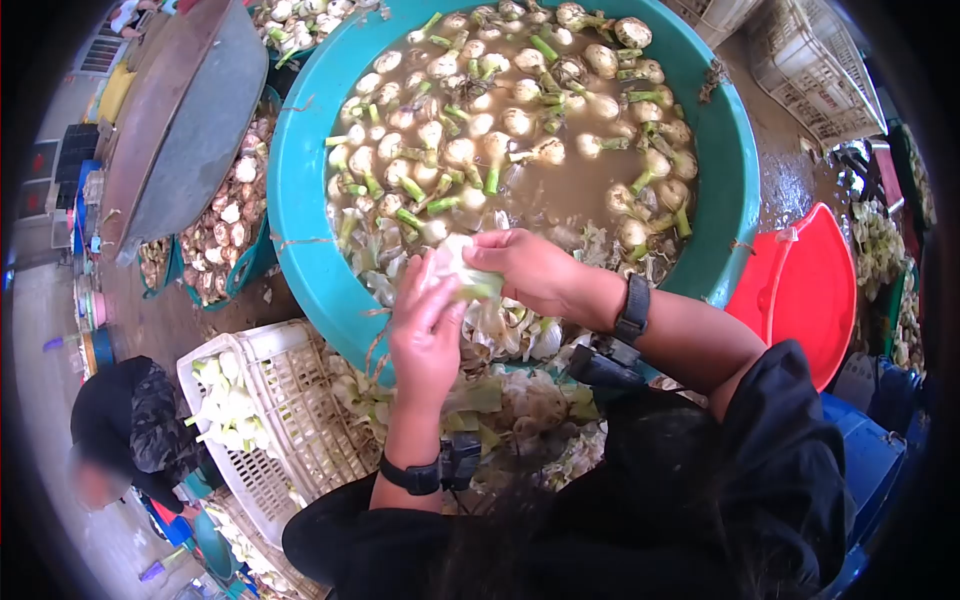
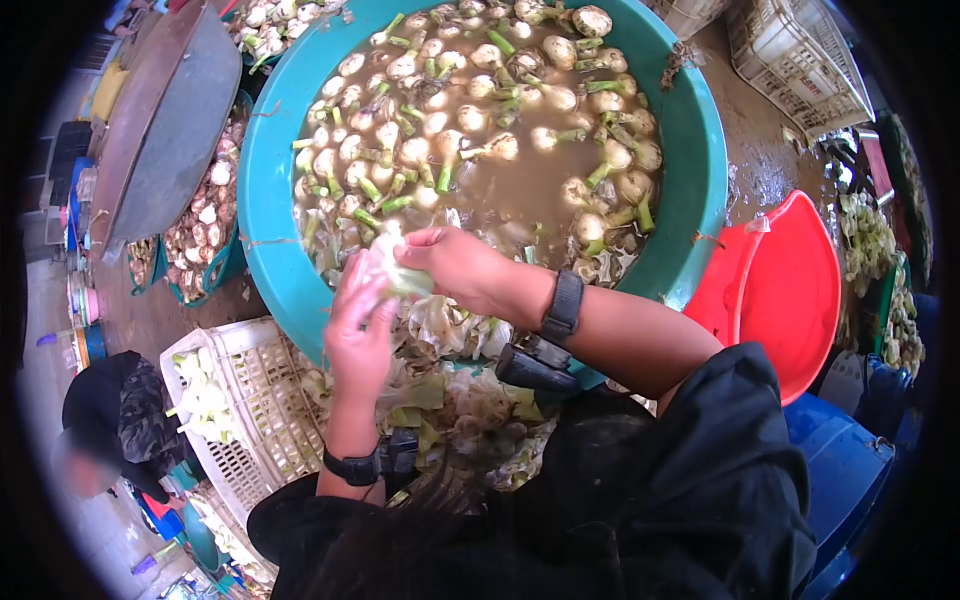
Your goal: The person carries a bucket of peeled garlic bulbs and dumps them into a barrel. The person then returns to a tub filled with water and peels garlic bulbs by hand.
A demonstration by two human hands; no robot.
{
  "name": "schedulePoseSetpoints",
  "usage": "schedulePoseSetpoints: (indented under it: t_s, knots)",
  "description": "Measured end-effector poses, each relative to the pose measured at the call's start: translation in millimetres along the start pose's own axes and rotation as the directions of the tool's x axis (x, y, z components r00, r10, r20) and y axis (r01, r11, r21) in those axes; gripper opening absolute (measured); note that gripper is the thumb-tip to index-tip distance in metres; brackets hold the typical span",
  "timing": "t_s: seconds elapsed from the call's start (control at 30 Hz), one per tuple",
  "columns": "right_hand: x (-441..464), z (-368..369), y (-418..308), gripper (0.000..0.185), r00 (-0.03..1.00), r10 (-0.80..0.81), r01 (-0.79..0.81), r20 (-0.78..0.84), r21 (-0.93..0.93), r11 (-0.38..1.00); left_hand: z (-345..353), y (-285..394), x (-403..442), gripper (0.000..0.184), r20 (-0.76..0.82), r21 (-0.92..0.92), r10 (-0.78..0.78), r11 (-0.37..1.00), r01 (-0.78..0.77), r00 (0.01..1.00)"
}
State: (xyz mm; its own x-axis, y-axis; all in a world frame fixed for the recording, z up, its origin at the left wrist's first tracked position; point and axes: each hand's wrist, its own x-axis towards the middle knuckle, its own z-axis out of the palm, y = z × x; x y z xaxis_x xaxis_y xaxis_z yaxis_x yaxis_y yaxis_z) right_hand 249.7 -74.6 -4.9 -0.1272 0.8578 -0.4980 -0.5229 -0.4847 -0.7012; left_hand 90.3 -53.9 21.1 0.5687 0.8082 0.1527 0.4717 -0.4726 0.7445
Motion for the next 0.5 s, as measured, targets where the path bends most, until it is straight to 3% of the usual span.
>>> schedulePoseSetpoints:
  t_s: [0.03,0.07,0.1,0.13,0.17,0.2,0.3,0.33,0.37,0.4,0.43,0.47,0.5]
  knots:
    - [-1,2,4,0.021,0.993,-0.09,0.064,0.076,0.294,0.954,7,-4,-3,0.031,-0.04,-0.507,-0.325,0.821,0.261,0.945]
    - [-10,0,2,0.021,0.958,-0.237,0.215,0.161,0.142,0.966,13,-8,0,0.027,-0.129,-0.779,-0.465,0.594,0.2,0.876]
    - [-24,-3,-2,0.021,0.957,-0.238,0.215,0.167,0.141,0.966,9,-11,1,0.027,-0.135,-0.778,-0.465,0.597,0.197,0.875]
    - [-39,-7,-8,0.02,0.926,-0.334,0.333,0.176,0.037,0.942,3,-14,2,0.031,0.03,-0.944,-0.589,0.249,0.217,0.808]
    - [-50,-6,-16,0.021,0.883,-0.418,0.439,0.211,-0.064,0.896,-5,-18,0,0.035,0.217,-0.976,-0.644,-0.13,0.174,0.734]
    - [-60,-7,-32,0.021,0.849,-0.487,0.498,0.203,-0.002,0.867,-5,-21,5,0.035,0.234,-0.972,-0.847,-0.214,0.097,0.477]
    - [-59,-19,-67,0.02,0.753,-0.629,0.601,0.193,0.189,0.777,-17,-29,2,0.031,0.318,-0.946,-0.816,-0.305,0.106,0.483]
    - [-67,-6,-72,0.021,0.82,-0.571,0.525,-0.029,0.435,0.731,-18,-35,2,0.029,0.342,-0.934,-0.799,-0.347,0.085,0.494]
    - [-61,-14,-70,0.021,0.821,-0.571,0.522,-0.025,0.439,0.731,-21,-38,-1,0.029,0.337,-0.936,-0.802,-0.343,0.082,0.493]
    - [-46,-29,-63,0.021,0.693,-0.705,0.719,0.154,-0.064,0.692,-25,-39,-3,0.03,0.316,-0.945,-0.817,-0.315,0.086,0.482]
    - [-34,-39,-55,0.021,0.589,-0.707,0.781,0.391,-0.501,0.373,-27,-40,-5,0.031,0.295,-0.954,-0.83,-0.287,0.09,0.473]
    - [-32,-29,-38,0.027,0.841,-0.371,0.54,0.394,-0.661,0.521,-27,-39,-8,0.029,0.253,-0.967,-0.841,-0.216,0.132,0.479]
    - [-32,-11,-31,0.035,0.944,-0.084,0.319,0.318,-0.948,-0.002,-28,-41,-12,0.029,0.258,-0.966,-0.837,-0.217,0.141,0.483]
